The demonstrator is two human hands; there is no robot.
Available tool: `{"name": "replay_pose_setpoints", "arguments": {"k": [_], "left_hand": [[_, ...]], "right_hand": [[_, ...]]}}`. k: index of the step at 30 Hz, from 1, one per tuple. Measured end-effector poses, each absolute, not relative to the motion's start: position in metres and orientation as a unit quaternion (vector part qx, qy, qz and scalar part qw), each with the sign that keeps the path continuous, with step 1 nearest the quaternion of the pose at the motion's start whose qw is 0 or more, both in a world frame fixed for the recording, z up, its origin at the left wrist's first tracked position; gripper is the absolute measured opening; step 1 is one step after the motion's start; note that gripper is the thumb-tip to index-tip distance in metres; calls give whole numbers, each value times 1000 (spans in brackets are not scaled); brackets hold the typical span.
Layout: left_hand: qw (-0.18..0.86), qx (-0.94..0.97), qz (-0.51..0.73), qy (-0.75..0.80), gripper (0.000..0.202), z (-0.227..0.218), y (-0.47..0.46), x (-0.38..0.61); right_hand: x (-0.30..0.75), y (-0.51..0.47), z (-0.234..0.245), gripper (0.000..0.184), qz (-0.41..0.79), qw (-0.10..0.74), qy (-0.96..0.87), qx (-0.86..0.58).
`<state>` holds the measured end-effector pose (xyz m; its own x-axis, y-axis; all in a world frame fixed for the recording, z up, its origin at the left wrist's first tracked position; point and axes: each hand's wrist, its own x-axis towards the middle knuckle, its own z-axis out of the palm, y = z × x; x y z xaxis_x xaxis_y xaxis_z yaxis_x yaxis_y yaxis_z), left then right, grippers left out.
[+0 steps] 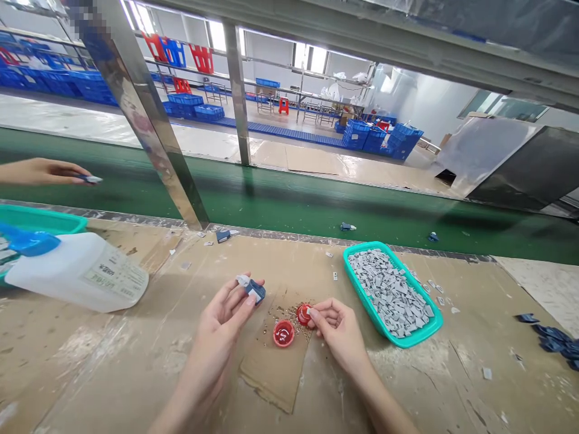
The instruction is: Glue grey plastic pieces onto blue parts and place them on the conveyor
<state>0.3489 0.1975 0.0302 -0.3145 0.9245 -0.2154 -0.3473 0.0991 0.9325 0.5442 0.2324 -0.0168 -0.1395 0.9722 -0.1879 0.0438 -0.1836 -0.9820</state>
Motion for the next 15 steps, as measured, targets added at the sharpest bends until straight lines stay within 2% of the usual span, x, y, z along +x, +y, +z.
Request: {"name": "replay_pose_setpoints", "arguments": {"k": [15], "left_hand": [[533, 277, 591, 538, 46, 31, 199, 352]], "right_hand": [[551, 233, -15, 35, 636, 359, -457, -508]]}}
